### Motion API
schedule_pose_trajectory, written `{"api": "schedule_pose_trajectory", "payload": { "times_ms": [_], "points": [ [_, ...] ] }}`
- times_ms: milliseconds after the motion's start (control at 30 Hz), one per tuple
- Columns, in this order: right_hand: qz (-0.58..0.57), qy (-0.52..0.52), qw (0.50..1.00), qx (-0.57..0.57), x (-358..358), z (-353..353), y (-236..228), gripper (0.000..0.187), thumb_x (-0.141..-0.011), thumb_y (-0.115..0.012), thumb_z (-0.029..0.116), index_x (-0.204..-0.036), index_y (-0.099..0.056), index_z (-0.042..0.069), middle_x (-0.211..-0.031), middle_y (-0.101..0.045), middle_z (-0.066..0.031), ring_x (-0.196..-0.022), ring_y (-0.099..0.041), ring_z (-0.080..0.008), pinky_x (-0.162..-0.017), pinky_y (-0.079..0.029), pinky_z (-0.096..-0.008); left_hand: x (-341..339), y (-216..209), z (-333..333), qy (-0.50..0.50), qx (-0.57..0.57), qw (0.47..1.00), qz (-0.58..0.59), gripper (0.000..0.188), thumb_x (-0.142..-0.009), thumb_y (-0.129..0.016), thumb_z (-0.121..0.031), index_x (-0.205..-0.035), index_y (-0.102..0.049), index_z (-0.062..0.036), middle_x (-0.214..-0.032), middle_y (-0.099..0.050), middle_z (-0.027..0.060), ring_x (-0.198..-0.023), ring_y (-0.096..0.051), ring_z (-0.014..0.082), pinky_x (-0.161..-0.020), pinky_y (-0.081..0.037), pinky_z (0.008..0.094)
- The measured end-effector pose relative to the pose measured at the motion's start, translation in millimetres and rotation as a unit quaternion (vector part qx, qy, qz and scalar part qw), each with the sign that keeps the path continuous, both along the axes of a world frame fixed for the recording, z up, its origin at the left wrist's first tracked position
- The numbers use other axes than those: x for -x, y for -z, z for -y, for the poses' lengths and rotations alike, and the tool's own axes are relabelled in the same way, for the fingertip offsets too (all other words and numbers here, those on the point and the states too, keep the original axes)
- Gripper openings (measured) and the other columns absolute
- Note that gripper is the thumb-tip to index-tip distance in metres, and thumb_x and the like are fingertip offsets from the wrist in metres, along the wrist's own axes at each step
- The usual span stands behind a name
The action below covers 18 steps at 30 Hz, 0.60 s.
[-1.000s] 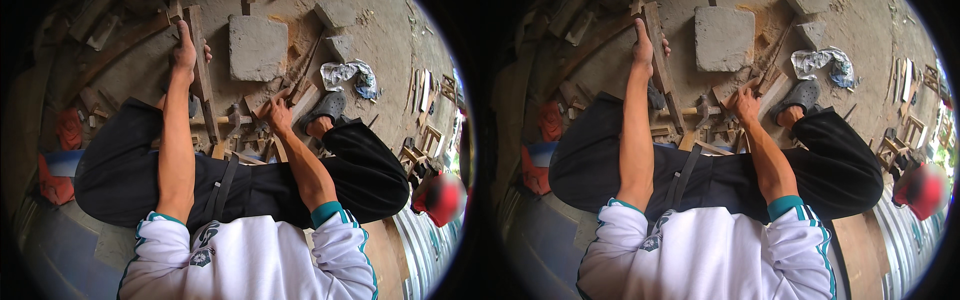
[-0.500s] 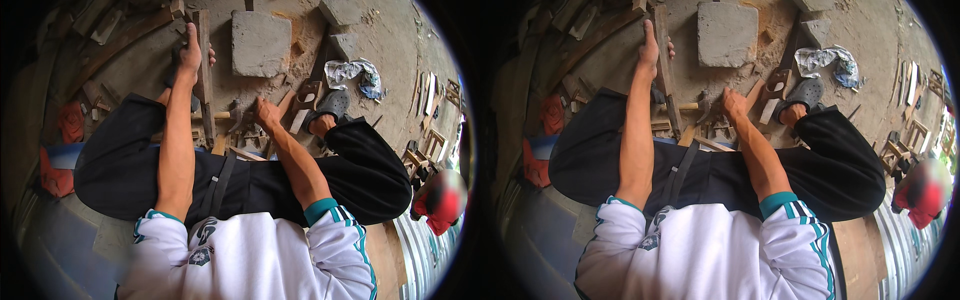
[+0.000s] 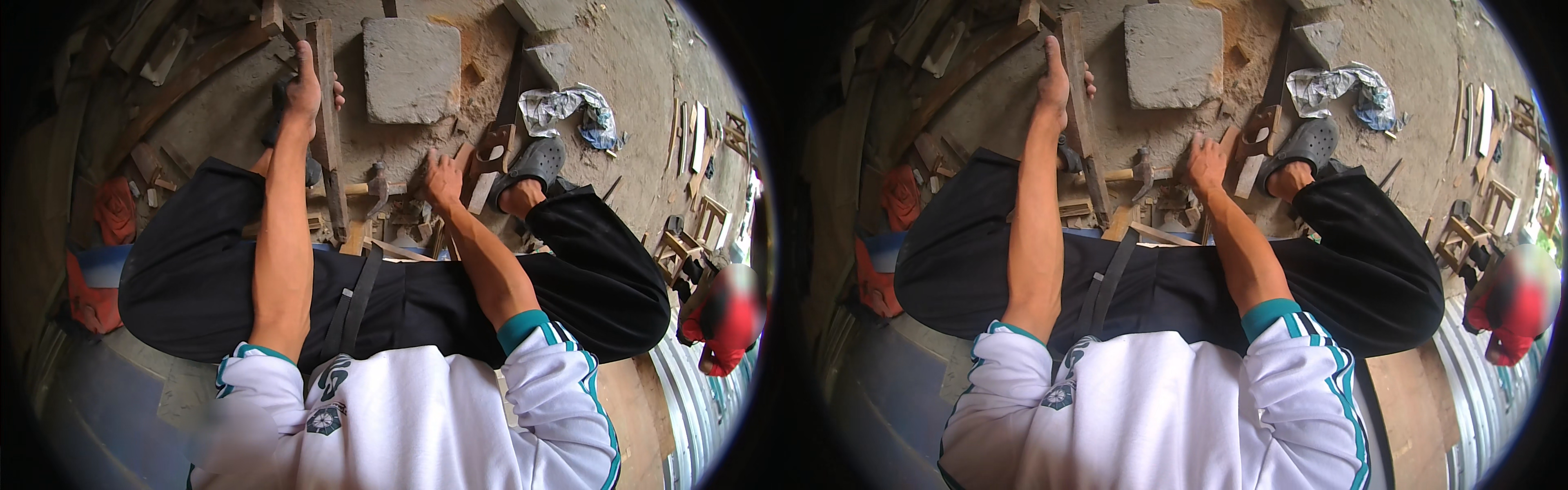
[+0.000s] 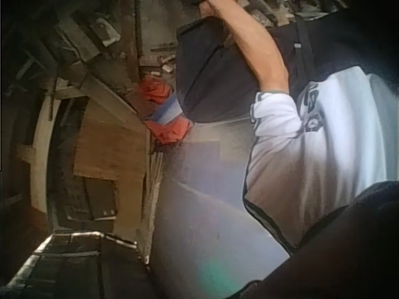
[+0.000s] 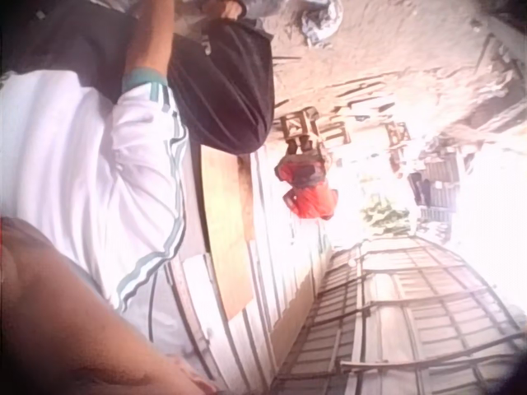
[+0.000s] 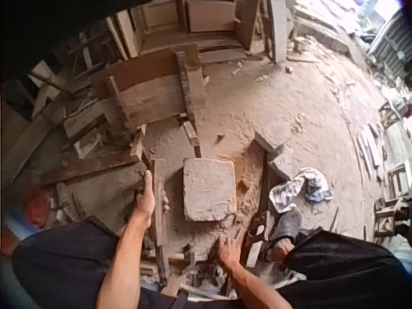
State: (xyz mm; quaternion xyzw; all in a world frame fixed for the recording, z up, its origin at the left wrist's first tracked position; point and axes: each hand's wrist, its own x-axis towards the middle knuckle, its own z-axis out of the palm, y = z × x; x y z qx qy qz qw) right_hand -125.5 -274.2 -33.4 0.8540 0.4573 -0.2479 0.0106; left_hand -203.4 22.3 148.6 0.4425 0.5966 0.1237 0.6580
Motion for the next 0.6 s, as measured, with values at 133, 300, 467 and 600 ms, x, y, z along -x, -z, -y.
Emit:
{"api": "schedule_pose_trajectory", "payload": {
  "times_ms": [133, 300, 467, 600],
  "points": [
    [0.033, -0.159, 0.987, 0.004, 23, 1, -3, 0.048, -0.093, -0.045, 0.023, -0.137, -0.046, 0.007, -0.118, -0.053, -0.0117, -0.111, -0.051, -0.0279, -0.088, -0.041, -0.0412, 2, 0, 0, 0.001, -0.004, 1.0, -0.003, 0.084, -0.082, -0.037, -0.084, -0.088, -0.058, -0.0026, -0.068, -0.058, 0.0066, -0.057, -0.059, 0.0166, -0.057, -0.051, 0.0326],
    [0.029, -0.096, 0.994, -0.031, 12, -5, 4, 0.059, -0.092, -0.042, 0.021, -0.148, -0.032, 0.006, -0.151, -0.035, -0.016, -0.14, -0.032, -0.0317, -0.113, -0.025, -0.0491, -2, 0, 4, 0.002, 0.001, 1.0, -0.004, 0.083, -0.082, -0.037, -0.084, -0.087, -0.058, -0.0033, -0.068, -0.058, 0.0066, -0.056, -0.058, 0.0167, -0.056, -0.051, 0.0325],
    [0.038, -0.034, 0.999, -0.003, 1, -8, 15, 0.058, -0.094, -0.039, 0.023, -0.149, -0.031, 0.005, -0.157, -0.027, -0.0134, -0.145, -0.026, -0.0296, -0.116, -0.02, -0.0485, -7, -5, 9, 0.006, 0.002, 1.0, -0.005, 0.084, -0.082, -0.037, -0.084, -0.085, -0.057, -0.0031, -0.067, -0.057, 0.0069, -0.055, -0.058, 0.0167, -0.055, -0.05, 0.0318],
    [-0.006, -0.075, 0.996, -0.045, 19, -19, 15, 0.057, -0.094, -0.039, 0.022, -0.149, -0.033, 0.009, -0.156, -0.029, -0.0106, -0.144, -0.028, -0.0283, -0.117, -0.02, -0.0457, -3, -11, 7, -0.014, 0.002, 1.0, 0.001, 0.084, -0.081, -0.035, -0.085, -0.084, -0.056, -0.004, -0.067, -0.057, 0.0062, -0.055, -0.057, 0.0171, -0.056, -0.049, 0.032]
  ]
}}
